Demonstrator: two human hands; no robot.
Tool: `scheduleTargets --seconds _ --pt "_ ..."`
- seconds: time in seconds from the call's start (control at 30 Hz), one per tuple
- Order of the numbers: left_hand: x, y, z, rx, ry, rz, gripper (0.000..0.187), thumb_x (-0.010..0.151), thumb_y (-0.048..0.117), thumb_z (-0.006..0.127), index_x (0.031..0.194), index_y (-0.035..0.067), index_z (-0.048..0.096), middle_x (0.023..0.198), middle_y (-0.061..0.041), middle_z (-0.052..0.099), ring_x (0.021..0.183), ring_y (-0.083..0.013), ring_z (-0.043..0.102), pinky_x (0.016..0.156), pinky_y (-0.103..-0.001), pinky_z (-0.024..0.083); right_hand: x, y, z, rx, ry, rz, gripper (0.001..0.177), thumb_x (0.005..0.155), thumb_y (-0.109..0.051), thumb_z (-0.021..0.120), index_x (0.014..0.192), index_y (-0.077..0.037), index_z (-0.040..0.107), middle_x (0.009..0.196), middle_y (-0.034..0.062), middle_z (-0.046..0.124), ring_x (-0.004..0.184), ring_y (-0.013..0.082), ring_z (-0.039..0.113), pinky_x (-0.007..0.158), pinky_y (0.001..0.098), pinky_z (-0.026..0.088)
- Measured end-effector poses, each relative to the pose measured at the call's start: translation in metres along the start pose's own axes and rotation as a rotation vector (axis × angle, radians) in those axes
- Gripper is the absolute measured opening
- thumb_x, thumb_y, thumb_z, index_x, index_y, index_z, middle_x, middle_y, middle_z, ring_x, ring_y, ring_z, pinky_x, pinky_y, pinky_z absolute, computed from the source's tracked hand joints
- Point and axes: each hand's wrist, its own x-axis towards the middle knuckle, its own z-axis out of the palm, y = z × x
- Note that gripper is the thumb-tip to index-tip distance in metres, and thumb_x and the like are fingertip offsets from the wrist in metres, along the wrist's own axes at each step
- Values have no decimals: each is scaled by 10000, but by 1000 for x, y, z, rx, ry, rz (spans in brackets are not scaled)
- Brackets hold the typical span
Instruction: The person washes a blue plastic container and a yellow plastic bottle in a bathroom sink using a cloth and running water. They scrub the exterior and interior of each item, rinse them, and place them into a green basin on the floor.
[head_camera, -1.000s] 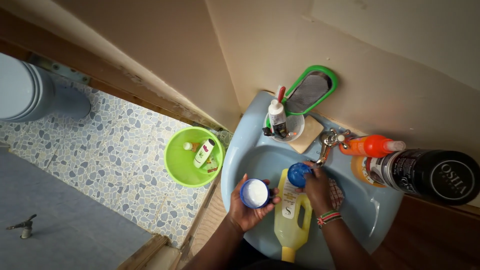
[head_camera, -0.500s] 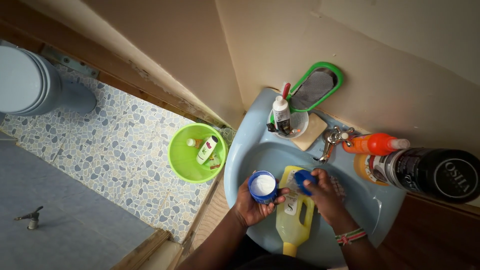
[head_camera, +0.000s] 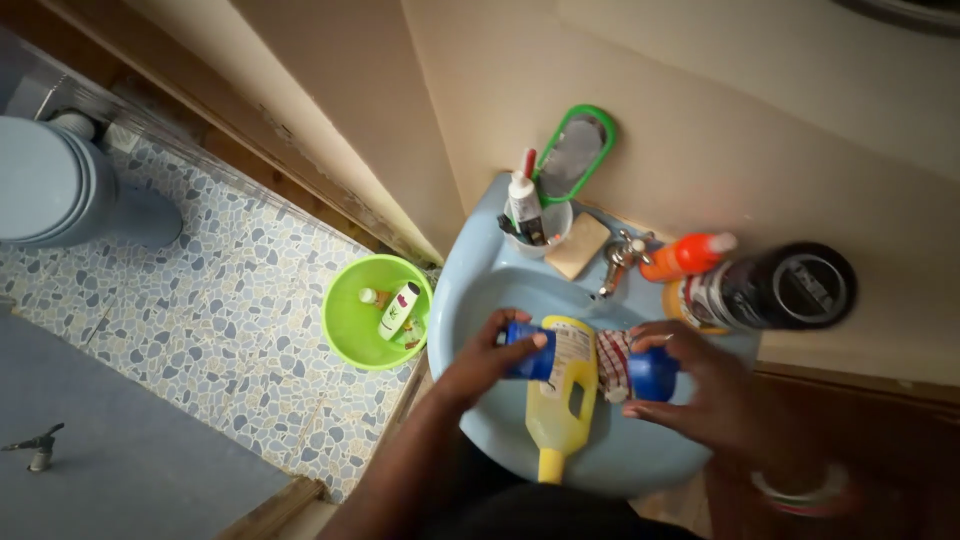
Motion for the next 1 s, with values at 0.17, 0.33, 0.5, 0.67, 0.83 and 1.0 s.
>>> scheduleTargets --seconds 0.17,0.33,0.5,0.67,0.83,1.0 --pt "-38 47 8 -202 -195 9 531 901 407 710 1359 176 571 1198 -43 655 992 -149 674 874 -360 590 -45 -21 -54 709 -199 -464 768 798 -150 941 1449 -133 534 1518 263 513 1422 439 526 1054 517 573" --pt "-31 21 24 1 86 -5 535 804 411 786 1251 153 644 1085 -68 685 936 -188 698 805 -389 621 2 49 46 -107 -12 -78 655 691 -210 945 1270 -200 637 1347 140 621 1219 333 615 969 437 555" --pt "-37 -10 17 823 256 335 557 732 418 912 1172 135 721 1095 -115 692 980 -223 673 862 -378 567 -20 52 73 -139 260 -129 637 626 -167 937 1204 -123 672 1226 85 703 1091 210 698 914 361 559" --pt "-59 38 14 208 -132 167 541 763 378 866 1193 116 669 1087 -88 717 987 -179 687 845 -326 580 -41 -18 -9 512 52 -4 656 689 -136 925 1273 -157 627 1293 121 681 1139 281 685 901 405 623" --pt "-47 58 -11 -196 -455 53 530 717 332 863 1174 134 684 1114 -67 727 1000 -204 704 844 -364 605 -17 -12 21 1191 -49 -335 632 708 -145 923 1271 -138 635 1266 130 678 1117 271 666 920 401 579" --pt "-28 33 -15 1064 -68 178 529 756 368 881 1198 132 713 1085 -119 732 997 -287 737 848 -361 577 -6 -15 79 -172 223 -122 656 655 -189 934 1252 -171 664 1260 105 714 1139 229 676 962 378 546"
